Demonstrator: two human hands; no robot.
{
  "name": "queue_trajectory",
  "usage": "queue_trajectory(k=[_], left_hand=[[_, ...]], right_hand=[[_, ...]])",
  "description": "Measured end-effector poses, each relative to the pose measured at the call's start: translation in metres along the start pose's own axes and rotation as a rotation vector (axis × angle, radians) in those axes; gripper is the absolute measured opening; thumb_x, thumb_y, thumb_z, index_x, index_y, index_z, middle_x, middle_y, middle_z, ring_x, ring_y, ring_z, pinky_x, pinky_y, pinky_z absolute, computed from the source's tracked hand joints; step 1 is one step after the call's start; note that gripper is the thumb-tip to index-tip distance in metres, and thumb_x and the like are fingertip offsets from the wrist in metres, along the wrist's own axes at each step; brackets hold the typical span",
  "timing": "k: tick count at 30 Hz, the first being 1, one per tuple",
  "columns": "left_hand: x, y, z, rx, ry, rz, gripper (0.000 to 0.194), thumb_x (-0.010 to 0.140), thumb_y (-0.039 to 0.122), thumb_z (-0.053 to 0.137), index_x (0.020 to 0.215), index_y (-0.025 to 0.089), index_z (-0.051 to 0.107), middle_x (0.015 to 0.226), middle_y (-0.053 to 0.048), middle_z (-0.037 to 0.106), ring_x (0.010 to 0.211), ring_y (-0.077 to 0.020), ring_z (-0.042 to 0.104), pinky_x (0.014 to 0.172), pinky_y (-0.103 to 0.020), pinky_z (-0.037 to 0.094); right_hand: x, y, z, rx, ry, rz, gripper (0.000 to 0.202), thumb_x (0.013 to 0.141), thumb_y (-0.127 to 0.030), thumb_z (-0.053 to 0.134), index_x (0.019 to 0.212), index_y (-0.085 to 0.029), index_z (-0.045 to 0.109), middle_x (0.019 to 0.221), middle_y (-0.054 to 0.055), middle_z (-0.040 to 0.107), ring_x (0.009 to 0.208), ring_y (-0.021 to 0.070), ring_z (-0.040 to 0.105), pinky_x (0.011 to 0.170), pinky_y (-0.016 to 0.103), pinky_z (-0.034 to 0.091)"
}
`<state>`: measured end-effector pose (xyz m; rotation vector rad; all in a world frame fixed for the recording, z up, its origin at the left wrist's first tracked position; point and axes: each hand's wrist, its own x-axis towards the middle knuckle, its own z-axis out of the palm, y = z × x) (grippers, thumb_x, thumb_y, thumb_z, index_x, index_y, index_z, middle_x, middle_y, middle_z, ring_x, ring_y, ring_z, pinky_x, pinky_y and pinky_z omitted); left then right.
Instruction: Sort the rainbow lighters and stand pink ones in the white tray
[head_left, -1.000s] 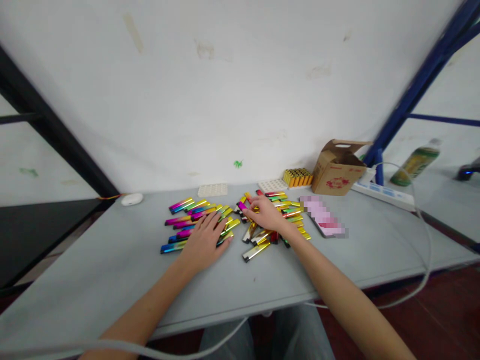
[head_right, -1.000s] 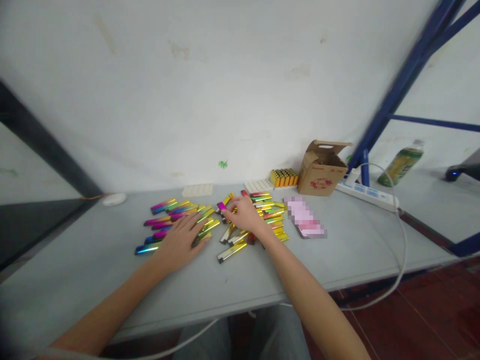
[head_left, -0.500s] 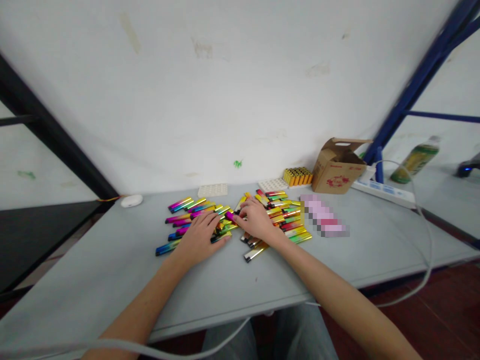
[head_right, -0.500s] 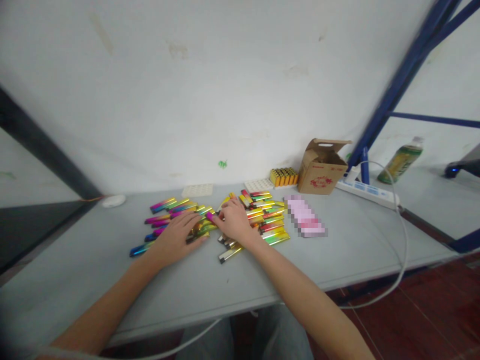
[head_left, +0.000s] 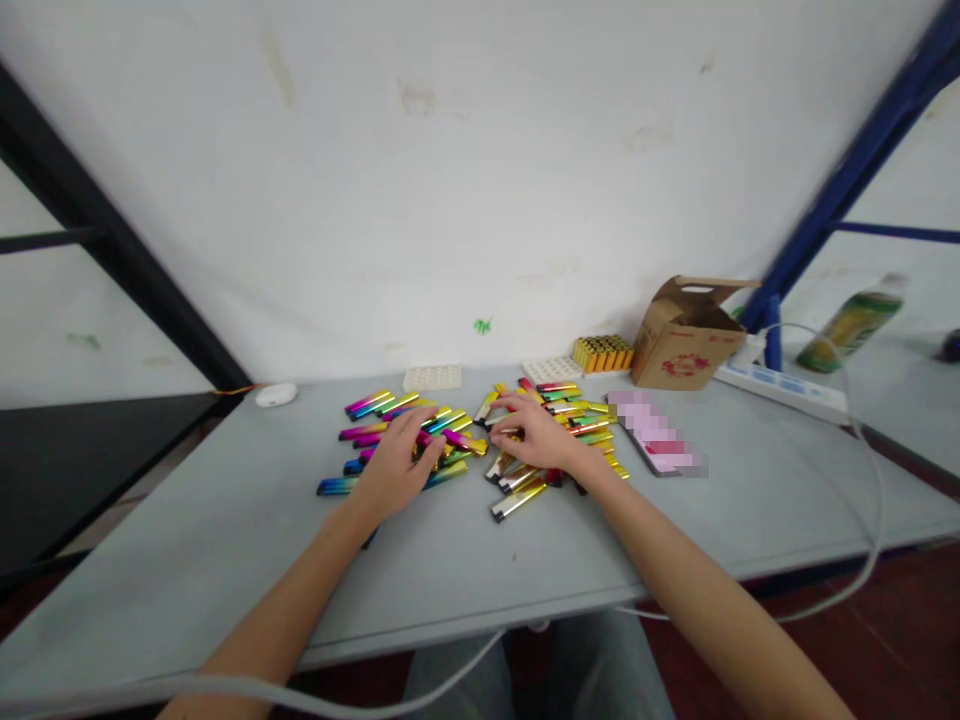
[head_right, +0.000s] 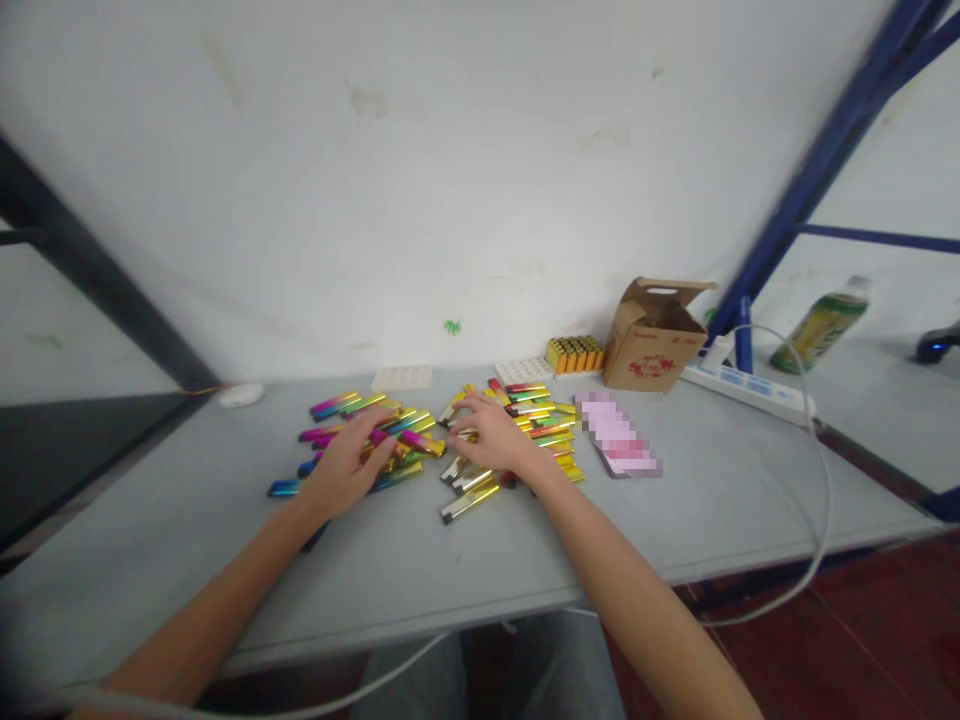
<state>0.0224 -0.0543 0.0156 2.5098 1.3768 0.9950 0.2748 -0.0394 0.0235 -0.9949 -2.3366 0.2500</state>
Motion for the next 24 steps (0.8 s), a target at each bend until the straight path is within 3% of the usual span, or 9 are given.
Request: queue_trajectory(k=[4, 8, 10, 13, 15, 19, 24], left_hand=[[-0.006, 0.013, 0.005, 0.069, -0.119, 0.153, 0.047, 0.087, 0.041, 0.05, 0.125, 0.014, 0.053, 0.132, -0.015, 0.054, 0.126, -0.0278, 0.046, 0.108, -0.046, 0.036], [-0.01, 0.014, 0.014, 0.102, -0.196, 0.241, 0.058, 0.085, 0.043, 0.054, 0.134, 0.014, 0.047, 0.137, -0.016, 0.05, 0.129, -0.0291, 0.044, 0.108, -0.048, 0.035], [-0.009, 0.011, 0.016, 0.116, -0.209, 0.25, 0.052, 0.087, 0.041, 0.052, 0.133, 0.016, 0.05, 0.137, -0.015, 0.051, 0.129, -0.0285, 0.044, 0.108, -0.049, 0.036], [-0.007, 0.006, 0.015, 0.157, -0.217, 0.243, 0.038, 0.09, 0.035, 0.047, 0.124, 0.021, 0.059, 0.133, -0.013, 0.053, 0.127, -0.0277, 0.046, 0.106, -0.048, 0.037], [-0.006, 0.005, 0.013, 0.179, -0.215, 0.236, 0.035, 0.09, 0.033, 0.047, 0.12, 0.021, 0.062, 0.13, -0.013, 0.054, 0.125, -0.0276, 0.047, 0.105, -0.047, 0.039], [-0.006, 0.005, 0.013, 0.172, -0.195, 0.228, 0.033, 0.088, 0.031, 0.049, 0.116, 0.022, 0.062, 0.125, -0.013, 0.055, 0.121, -0.0271, 0.048, 0.103, -0.046, 0.04], [-0.007, 0.005, 0.014, 0.177, -0.177, 0.238, 0.029, 0.087, 0.029, 0.049, 0.111, 0.022, 0.062, 0.125, -0.012, 0.053, 0.122, -0.027, 0.046, 0.103, -0.046, 0.04]], right_hand=[[-0.002, -0.004, 0.007, 0.037, -0.066, -0.106, 0.015, 0.083, -0.02, 0.059, 0.09, -0.02, 0.073, 0.123, 0.011, 0.061, 0.12, 0.0229, 0.052, 0.107, 0.045, 0.033], [0.002, -0.004, 0.016, 0.077, -0.089, -0.15, 0.027, 0.084, -0.012, 0.052, 0.102, -0.021, 0.07, 0.128, 0.009, 0.058, 0.122, 0.021, 0.05, 0.106, 0.043, 0.035], [0.004, 0.004, 0.014, 0.074, 0.009, -0.048, 0.033, 0.085, -0.01, 0.047, 0.108, -0.02, 0.068, 0.128, 0.011, 0.058, 0.122, 0.0211, 0.05, 0.106, 0.043, 0.035], [0.003, 0.023, 0.004, 0.032, 0.256, 0.19, 0.034, 0.086, -0.009, 0.042, 0.108, -0.013, 0.068, 0.123, 0.015, 0.06, 0.117, 0.0222, 0.053, 0.105, 0.041, 0.037], [0.001, 0.034, -0.001, 0.033, 0.313, 0.273, 0.035, 0.086, -0.009, 0.039, 0.104, -0.012, 0.069, 0.115, 0.014, 0.065, 0.11, 0.0214, 0.058, 0.102, 0.038, 0.041], [0.0, 0.038, -0.001, -0.009, 0.257, 0.269, 0.032, 0.087, -0.012, 0.041, 0.102, -0.016, 0.069, 0.113, 0.011, 0.067, 0.11, 0.0216, 0.058, 0.101, 0.039, 0.041], [0.004, 0.01, 0.01, -0.108, 0.143, 0.178, 0.027, 0.09, -0.018, 0.044, 0.104, -0.016, 0.067, 0.112, 0.011, 0.067, 0.114, 0.0228, 0.056, 0.105, 0.043, 0.036]])
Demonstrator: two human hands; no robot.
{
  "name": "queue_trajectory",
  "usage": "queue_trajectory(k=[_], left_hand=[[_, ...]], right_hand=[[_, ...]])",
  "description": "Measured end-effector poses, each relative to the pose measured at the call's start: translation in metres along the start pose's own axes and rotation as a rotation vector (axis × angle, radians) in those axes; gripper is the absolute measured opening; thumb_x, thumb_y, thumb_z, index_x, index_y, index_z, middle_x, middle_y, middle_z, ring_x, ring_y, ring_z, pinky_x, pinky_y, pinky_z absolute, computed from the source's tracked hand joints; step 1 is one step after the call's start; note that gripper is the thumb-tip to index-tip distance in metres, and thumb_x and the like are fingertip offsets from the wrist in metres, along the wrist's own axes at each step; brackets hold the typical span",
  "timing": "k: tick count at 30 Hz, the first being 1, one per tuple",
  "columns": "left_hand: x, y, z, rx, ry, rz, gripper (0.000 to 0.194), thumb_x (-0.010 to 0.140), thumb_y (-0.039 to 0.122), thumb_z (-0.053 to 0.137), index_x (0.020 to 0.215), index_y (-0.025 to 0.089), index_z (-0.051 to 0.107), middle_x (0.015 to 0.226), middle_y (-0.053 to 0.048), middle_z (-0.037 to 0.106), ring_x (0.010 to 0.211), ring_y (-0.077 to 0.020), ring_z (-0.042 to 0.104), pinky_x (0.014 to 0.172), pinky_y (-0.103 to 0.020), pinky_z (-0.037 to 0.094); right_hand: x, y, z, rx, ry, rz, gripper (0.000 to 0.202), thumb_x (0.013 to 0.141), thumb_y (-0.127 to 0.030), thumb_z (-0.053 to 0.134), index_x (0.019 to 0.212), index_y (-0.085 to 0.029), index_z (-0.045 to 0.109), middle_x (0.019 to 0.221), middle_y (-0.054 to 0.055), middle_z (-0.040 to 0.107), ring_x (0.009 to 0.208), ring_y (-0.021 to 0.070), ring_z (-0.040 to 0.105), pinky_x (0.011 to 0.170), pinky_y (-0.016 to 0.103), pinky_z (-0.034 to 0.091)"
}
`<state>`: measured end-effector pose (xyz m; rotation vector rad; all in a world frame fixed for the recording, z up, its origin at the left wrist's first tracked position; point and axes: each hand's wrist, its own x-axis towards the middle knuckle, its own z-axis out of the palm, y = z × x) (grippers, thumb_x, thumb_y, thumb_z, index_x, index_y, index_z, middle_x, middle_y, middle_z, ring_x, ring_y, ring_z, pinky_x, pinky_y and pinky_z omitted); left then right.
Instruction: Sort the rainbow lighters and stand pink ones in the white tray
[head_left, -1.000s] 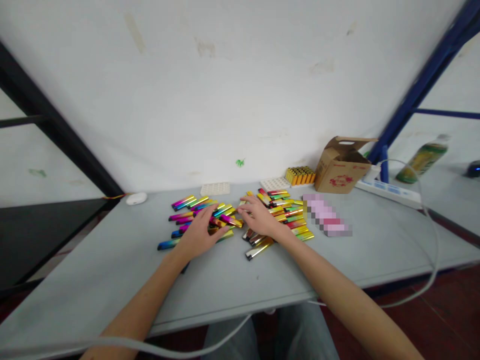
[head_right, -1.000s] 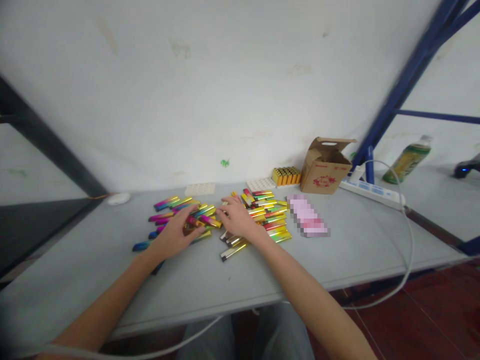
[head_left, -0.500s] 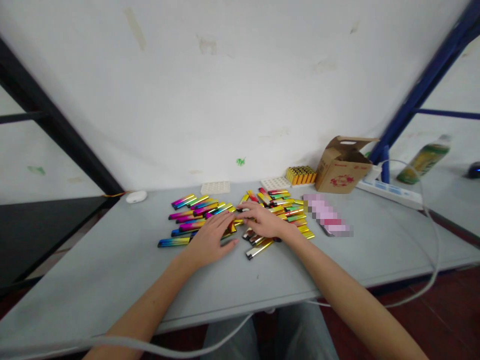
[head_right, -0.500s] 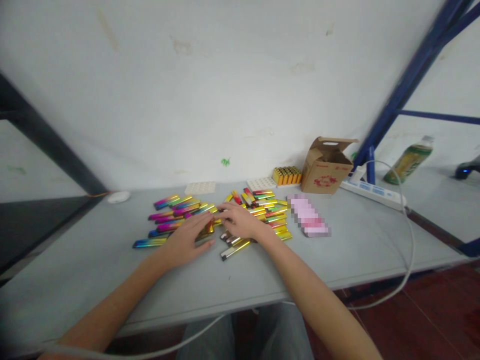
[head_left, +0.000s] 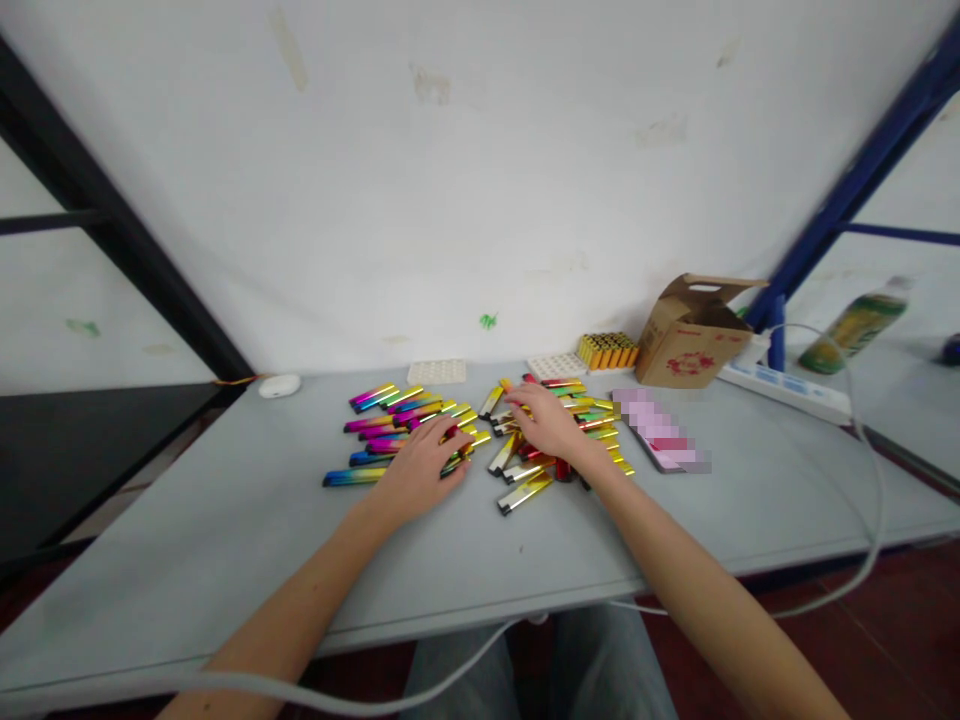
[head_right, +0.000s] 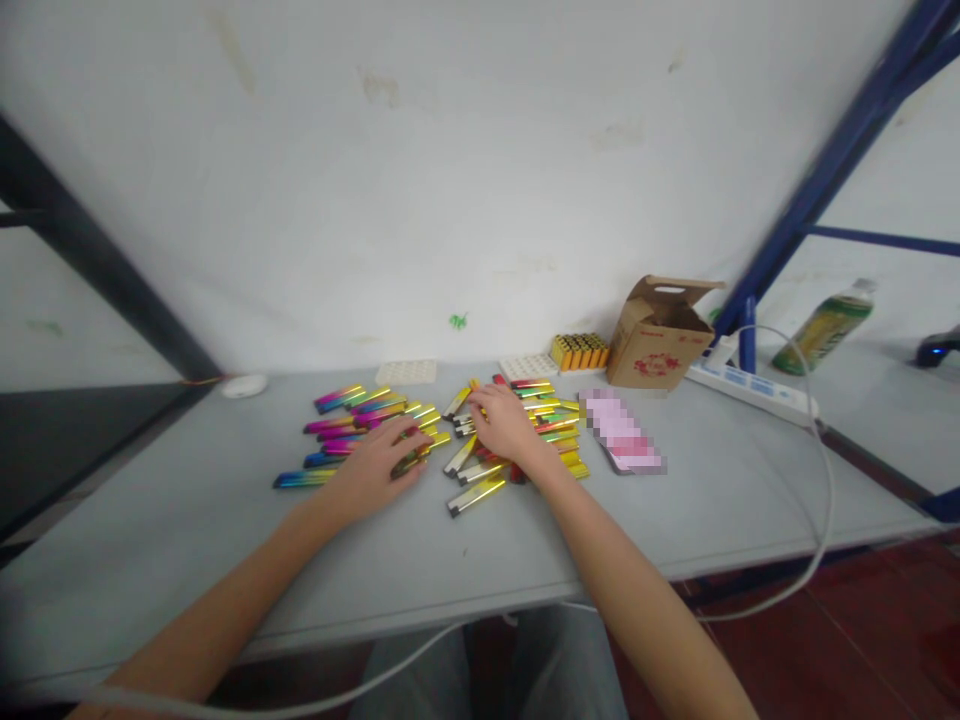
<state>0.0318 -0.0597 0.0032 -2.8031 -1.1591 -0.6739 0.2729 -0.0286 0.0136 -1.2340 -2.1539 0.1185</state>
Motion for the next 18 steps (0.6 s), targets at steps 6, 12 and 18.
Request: queue_trajectory(k=[6, 12, 18], left_hand=[[0.002, 0.001, -0.002, 0.028, -0.012, -0.013, 0.026, 0.086, 0.028, 0.049, 0.107, 0.02, 0.061, 0.122, -0.013, 0.054, 0.119, -0.0276, 0.047, 0.101, -0.047, 0.041], [0.0, -0.004, -0.001, 0.01, 0.01, -0.003, 0.028, 0.084, 0.03, 0.051, 0.108, 0.02, 0.06, 0.122, -0.013, 0.054, 0.121, -0.0277, 0.046, 0.103, -0.046, 0.04], [-0.002, -0.007, -0.004, -0.07, 0.018, -0.048, 0.048, 0.08, 0.033, 0.057, 0.125, 0.018, 0.048, 0.126, -0.014, 0.054, 0.123, -0.0281, 0.045, 0.105, -0.047, 0.038]], right_hand=[[-0.004, -0.021, 0.009, -0.13, -0.173, -0.114, 0.036, 0.095, -0.028, 0.04, 0.125, -0.014, 0.054, 0.13, 0.012, 0.057, 0.131, 0.0249, 0.042, 0.113, 0.045, 0.025], [-0.008, -0.02, 0.006, -0.149, -0.21, -0.121, 0.03, 0.093, -0.029, 0.047, 0.119, -0.019, 0.058, 0.123, 0.009, 0.062, 0.123, 0.0257, 0.05, 0.11, 0.048, 0.027], [-0.009, -0.017, -0.002, -0.086, -0.221, -0.173, 0.024, 0.094, -0.027, 0.046, 0.105, -0.018, 0.065, 0.106, 0.008, 0.068, 0.109, 0.0209, 0.057, 0.103, 0.041, 0.035]])
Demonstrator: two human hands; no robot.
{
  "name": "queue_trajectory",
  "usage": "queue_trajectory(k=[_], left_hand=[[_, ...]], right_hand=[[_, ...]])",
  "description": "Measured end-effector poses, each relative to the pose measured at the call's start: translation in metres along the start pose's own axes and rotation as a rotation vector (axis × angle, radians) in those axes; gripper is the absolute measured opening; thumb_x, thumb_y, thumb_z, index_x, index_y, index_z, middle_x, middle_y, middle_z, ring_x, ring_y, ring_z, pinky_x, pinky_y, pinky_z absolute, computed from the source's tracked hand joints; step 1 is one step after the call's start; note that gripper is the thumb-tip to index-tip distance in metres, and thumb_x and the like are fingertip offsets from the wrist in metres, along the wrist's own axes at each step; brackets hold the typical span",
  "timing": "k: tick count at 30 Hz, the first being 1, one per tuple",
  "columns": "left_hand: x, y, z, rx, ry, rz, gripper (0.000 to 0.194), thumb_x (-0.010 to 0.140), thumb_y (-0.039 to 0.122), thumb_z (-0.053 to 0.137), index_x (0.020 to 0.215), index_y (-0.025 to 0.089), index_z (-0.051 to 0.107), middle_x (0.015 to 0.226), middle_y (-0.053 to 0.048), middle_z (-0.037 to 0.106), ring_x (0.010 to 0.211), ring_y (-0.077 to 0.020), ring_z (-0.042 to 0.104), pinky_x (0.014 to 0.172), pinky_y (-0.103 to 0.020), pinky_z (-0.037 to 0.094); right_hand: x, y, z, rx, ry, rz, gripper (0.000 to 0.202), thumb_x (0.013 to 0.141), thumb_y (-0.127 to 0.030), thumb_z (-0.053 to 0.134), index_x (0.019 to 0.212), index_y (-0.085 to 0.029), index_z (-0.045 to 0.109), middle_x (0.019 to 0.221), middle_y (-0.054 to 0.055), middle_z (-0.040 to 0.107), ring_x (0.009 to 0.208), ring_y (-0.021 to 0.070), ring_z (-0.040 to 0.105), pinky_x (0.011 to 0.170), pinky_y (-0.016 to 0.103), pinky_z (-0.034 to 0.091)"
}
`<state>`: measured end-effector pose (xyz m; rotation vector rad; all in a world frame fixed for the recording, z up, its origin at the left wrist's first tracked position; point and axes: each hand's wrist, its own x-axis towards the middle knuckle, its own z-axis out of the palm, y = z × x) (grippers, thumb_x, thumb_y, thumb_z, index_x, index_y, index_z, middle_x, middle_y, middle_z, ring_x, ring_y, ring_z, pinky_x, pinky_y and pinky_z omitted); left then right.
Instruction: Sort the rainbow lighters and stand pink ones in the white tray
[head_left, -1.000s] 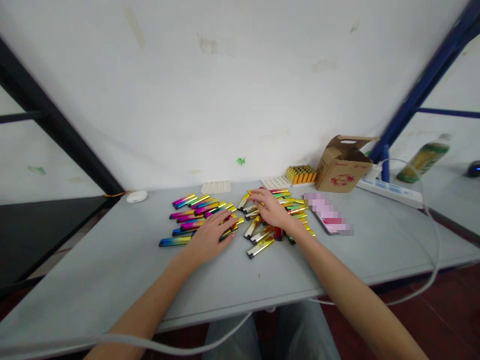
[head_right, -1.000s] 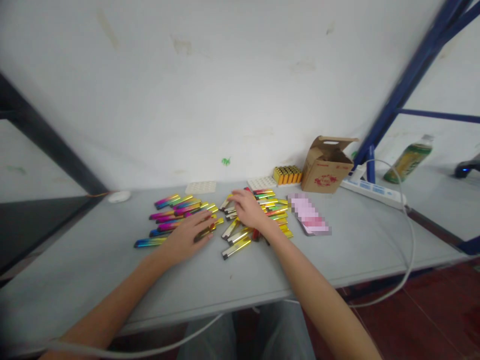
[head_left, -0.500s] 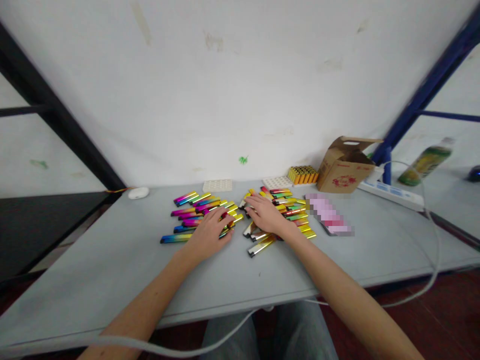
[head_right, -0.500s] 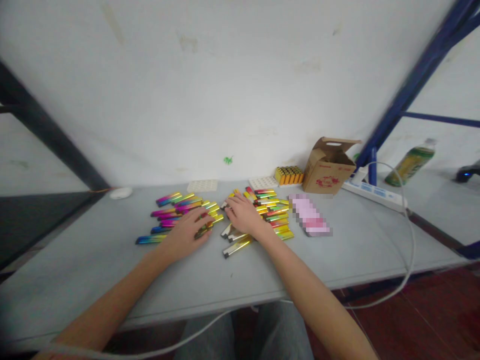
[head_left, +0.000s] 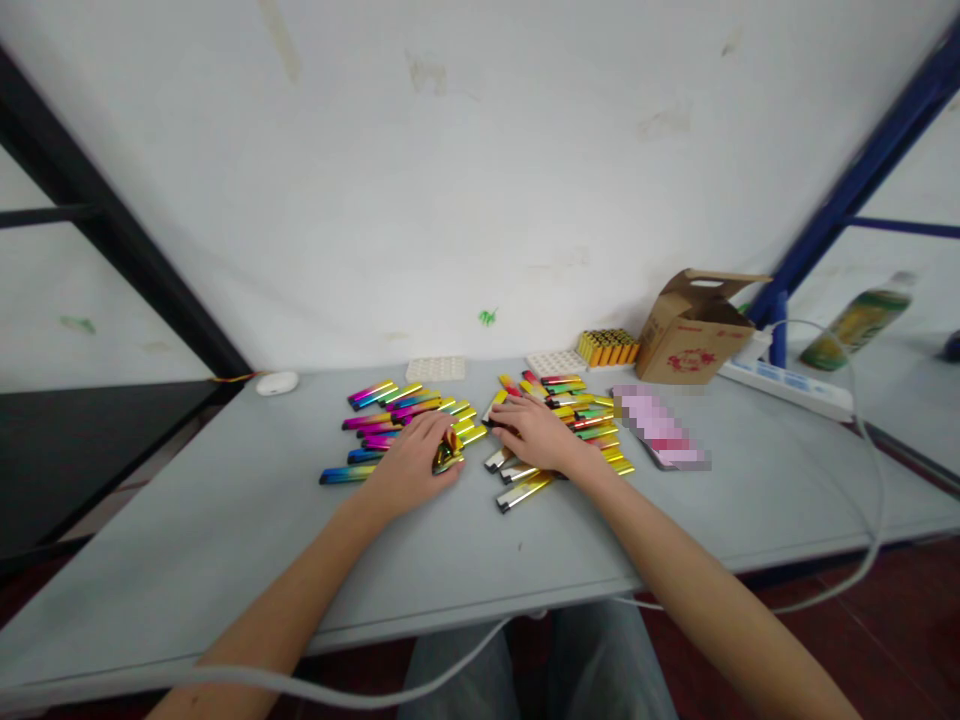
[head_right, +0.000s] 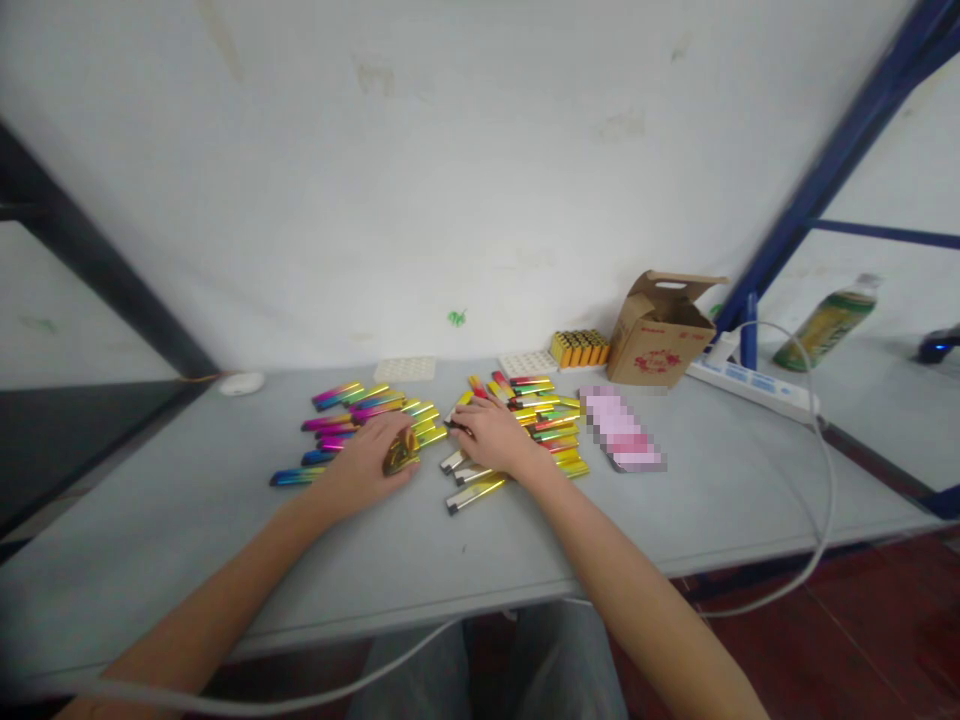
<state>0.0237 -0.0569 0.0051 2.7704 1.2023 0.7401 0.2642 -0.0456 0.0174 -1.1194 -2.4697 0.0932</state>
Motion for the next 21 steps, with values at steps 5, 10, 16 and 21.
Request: queue_trajectory(k=[5, 10, 16, 21], left_hand=[[-0.001, 0.001, -0.003, -0.041, 0.013, -0.045, 0.056, 0.082, 0.038, 0.056, 0.133, 0.02, 0.041, 0.131, -0.013, 0.051, 0.125, -0.0281, 0.045, 0.106, -0.046, 0.037], [0.003, -0.003, -0.012, -0.041, 0.112, -0.098, 0.045, 0.088, 0.039, 0.048, 0.127, 0.017, 0.047, 0.129, -0.013, 0.054, 0.123, -0.0264, 0.048, 0.105, -0.045, 0.038], [0.005, -0.021, -0.016, -0.001, 0.21, -0.202, 0.036, 0.091, 0.038, 0.04, 0.113, 0.017, 0.059, 0.119, -0.011, 0.062, 0.115, -0.0255, 0.054, 0.104, -0.046, 0.04], [0.001, -0.029, -0.007, 0.079, 0.121, -0.215, 0.042, 0.09, 0.043, 0.041, 0.117, 0.017, 0.059, 0.125, -0.013, 0.06, 0.122, -0.0267, 0.05, 0.106, -0.048, 0.037]], right_hand=[[0.0, 0.001, -0.004, 0.039, 0.029, -0.01, 0.022, 0.093, -0.024, 0.047, 0.095, -0.017, 0.067, 0.097, 0.008, 0.068, 0.1, 0.0211, 0.058, 0.095, 0.039, 0.04], [-0.002, -0.001, -0.003, 0.006, 0.086, 0.001, 0.027, 0.092, -0.026, 0.048, 0.11, -0.014, 0.063, 0.111, 0.012, 0.064, 0.11, 0.0239, 0.054, 0.099, 0.04, 0.039], [-0.002, -0.004, 0.0, 0.071, 0.019, -0.104, 0.024, 0.093, -0.027, 0.048, 0.11, -0.019, 0.064, 0.11, 0.009, 0.066, 0.109, 0.0213, 0.055, 0.103, 0.041, 0.035], [-0.002, -0.005, -0.001, 0.098, 0.022, -0.072, 0.022, 0.093, -0.025, 0.049, 0.102, -0.017, 0.066, 0.101, 0.009, 0.068, 0.1, 0.0205, 0.059, 0.095, 0.037, 0.041]])
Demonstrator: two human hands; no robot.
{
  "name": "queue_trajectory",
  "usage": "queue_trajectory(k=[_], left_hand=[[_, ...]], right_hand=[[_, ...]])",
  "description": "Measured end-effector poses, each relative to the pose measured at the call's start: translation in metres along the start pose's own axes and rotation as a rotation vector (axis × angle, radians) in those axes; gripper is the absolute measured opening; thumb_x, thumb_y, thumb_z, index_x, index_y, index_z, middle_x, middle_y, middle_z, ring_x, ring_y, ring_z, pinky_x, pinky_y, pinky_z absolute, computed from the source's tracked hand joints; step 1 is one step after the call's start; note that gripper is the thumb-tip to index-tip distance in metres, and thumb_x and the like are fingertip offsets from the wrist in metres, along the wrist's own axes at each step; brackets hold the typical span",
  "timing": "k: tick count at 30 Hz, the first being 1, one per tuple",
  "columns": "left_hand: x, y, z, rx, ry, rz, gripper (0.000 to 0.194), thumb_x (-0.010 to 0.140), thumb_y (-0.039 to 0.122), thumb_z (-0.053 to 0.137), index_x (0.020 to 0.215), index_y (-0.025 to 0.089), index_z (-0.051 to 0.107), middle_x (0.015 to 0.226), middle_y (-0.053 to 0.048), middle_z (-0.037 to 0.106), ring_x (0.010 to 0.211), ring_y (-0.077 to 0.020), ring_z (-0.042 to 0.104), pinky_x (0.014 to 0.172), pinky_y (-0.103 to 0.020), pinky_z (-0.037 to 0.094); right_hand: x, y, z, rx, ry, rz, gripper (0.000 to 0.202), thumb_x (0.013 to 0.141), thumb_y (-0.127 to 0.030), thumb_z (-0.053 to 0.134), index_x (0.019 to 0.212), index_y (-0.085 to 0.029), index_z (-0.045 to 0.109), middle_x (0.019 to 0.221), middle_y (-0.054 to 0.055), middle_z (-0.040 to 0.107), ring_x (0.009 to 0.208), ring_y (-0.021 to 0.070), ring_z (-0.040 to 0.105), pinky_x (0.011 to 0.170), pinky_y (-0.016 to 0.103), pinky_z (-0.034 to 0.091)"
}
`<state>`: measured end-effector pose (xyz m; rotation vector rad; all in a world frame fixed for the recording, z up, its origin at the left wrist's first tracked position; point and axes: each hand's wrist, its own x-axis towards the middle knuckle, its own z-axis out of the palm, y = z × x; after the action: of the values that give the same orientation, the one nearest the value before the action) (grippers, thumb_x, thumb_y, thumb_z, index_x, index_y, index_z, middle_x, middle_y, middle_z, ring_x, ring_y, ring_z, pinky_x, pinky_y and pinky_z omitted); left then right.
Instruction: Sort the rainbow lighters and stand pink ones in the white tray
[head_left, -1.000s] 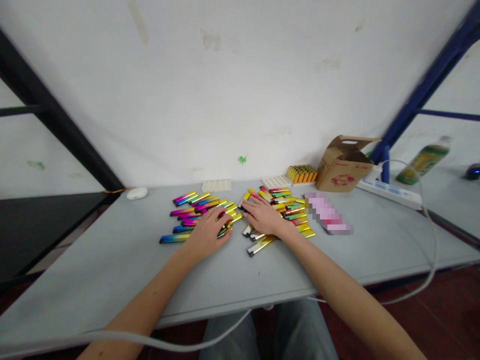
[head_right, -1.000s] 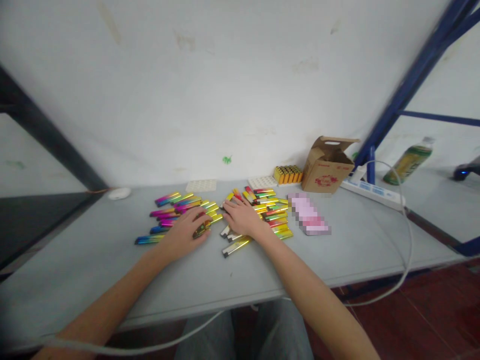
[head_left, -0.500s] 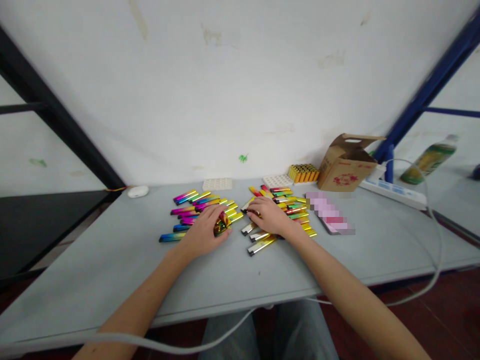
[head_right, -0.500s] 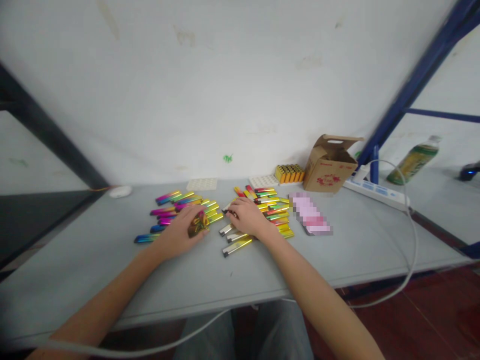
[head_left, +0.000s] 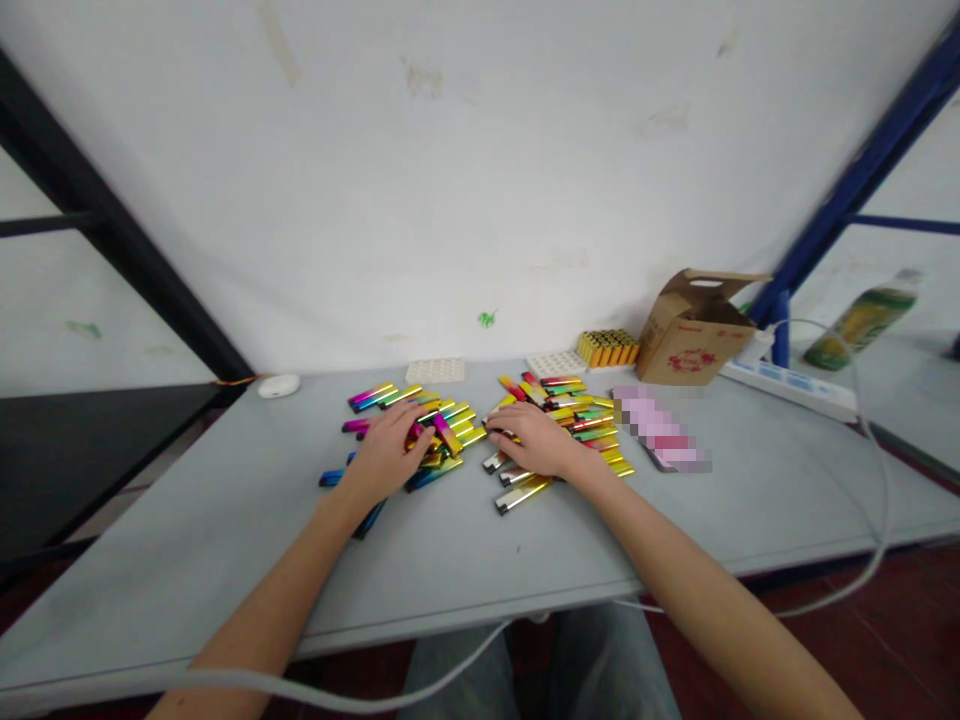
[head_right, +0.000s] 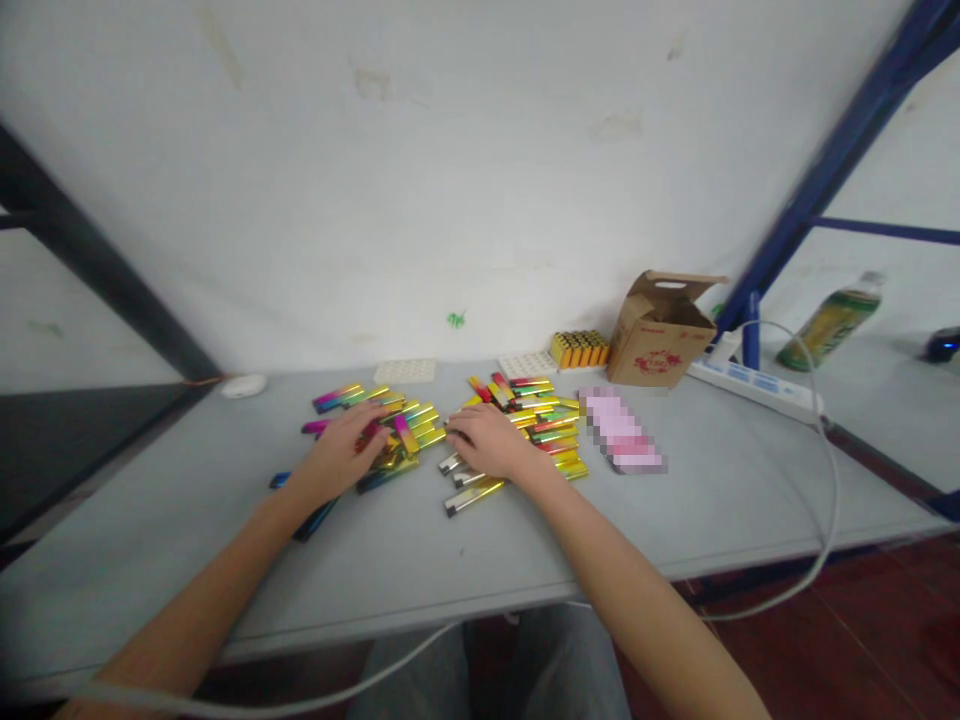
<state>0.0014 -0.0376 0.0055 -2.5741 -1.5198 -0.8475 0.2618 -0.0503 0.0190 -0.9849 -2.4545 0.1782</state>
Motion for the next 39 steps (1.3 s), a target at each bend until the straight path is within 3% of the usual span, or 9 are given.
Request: queue_trajectory(k=[4, 7, 13, 16, 23, 29, 34, 39], left_hand=[[-0.005, 0.008, -0.001, 0.101, -0.134, 0.06, 0.056, 0.086, 0.053, 0.045, 0.13, 0.02, 0.053, 0.142, -0.015, 0.047, 0.136, -0.0331, 0.034, 0.109, -0.06, 0.024], [-0.008, 0.017, -0.002, 0.126, -0.226, 0.126, 0.059, 0.087, 0.056, 0.044, 0.135, 0.022, 0.049, 0.147, -0.014, 0.039, 0.139, -0.0327, 0.029, 0.11, -0.061, 0.021], [-0.01, 0.022, 0.005, 0.164, -0.22, 0.166, 0.062, 0.086, 0.056, 0.044, 0.135, 0.018, 0.049, 0.146, -0.018, 0.04, 0.137, -0.0341, 0.033, 0.109, -0.057, 0.026], [-0.009, 0.021, 0.006, 0.175, -0.205, 0.175, 0.061, 0.086, 0.056, 0.044, 0.134, 0.019, 0.05, 0.144, -0.017, 0.043, 0.135, -0.0338, 0.035, 0.109, -0.056, 0.028], [-0.007, 0.021, 0.002, 0.199, -0.228, 0.18, 0.062, 0.086, 0.058, 0.042, 0.131, 0.016, 0.052, 0.142, -0.018, 0.044, 0.133, -0.034, 0.037, 0.108, -0.054, 0.03], [-0.006, 0.02, 0.0, 0.22, -0.255, 0.171, 0.063, 0.087, 0.057, 0.042, 0.133, 0.015, 0.051, 0.143, -0.018, 0.043, 0.134, -0.0324, 0.036, 0.11, -0.05, 0.03], [-0.007, 0.02, -0.001, 0.219, -0.279, 0.159, 0.067, 0.087, 0.058, 0.04, 0.137, 0.014, 0.047, 0.146, -0.019, 0.039, 0.137, -0.0329, 0.032, 0.111, -0.051, 0.028], [-0.008, 0.023, -0.002, 0.203, -0.277, 0.151, 0.067, 0.086, 0.057, 0.043, 0.138, 0.014, 0.046, 0.147, -0.019, 0.037, 0.138, -0.033, 0.029, 0.111, -0.053, 0.026]], right_hand=[[-0.002, 0.004, -0.002, -0.091, 0.057, 0.061, 0.024, 0.092, -0.026, 0.048, 0.106, -0.017, 0.066, 0.107, 0.009, 0.067, 0.114, 0.0236, 0.054, 0.102, 0.042, 0.037], [-0.005, 0.014, -0.004, -0.187, 0.109, 0.159, 0.027, 0.091, -0.029, 0.049, 0.108, -0.017, 0.066, 0.119, 0.01, 0.064, 0.127, 0.0274, 0.043, 0.11, 0.049, 0.027], [-0.014, 0.035, -0.005, -0.18, 0.008, 0.21, 0.047, 0.093, -0.042, 0.043, 0.131, -0.014, 0.052, 0.143, 0.013, 0.045, 0.138, 0.0309, 0.03, 0.11, 0.05, 0.029], [-0.016, 0.038, -0.006, -0.183, -0.047, 0.212, 0.048, 0.093, -0.045, 0.043, 0.129, -0.015, 0.054, 0.141, 0.013, 0.046, 0.137, 0.0331, 0.031, 0.108, 0.05, 0.033], [-0.016, 0.034, -0.008, -0.179, -0.037, 0.228, 0.042, 0.093, -0.041, 0.045, 0.124, -0.017, 0.058, 0.135, 0.012, 0.052, 0.135, 0.0318, 0.034, 0.107, 0.049, 0.033], [-0.014, 0.037, -0.006, -0.14, 0.016, 0.24, 0.037, 0.091, -0.036, 0.048, 0.118, -0.014, 0.062, 0.127, 0.013, 0.059, 0.13, 0.0276, 0.043, 0.11, 0.043, 0.031], [-0.013, 0.042, -0.004, -0.087, 0.115, 0.305, 0.035, 0.091, -0.032, 0.049, 0.12, -0.015, 0.061, 0.126, 0.013, 0.06, 0.125, 0.0256, 0.048, 0.105, 0.041, 0.037], [-0.013, 0.041, -0.004, -0.112, 0.09, 0.337, 0.037, 0.09, -0.033, 0.049, 0.121, -0.014, 0.06, 0.129, 0.015, 0.057, 0.128, 0.0257, 0.046, 0.105, 0.041, 0.036]])
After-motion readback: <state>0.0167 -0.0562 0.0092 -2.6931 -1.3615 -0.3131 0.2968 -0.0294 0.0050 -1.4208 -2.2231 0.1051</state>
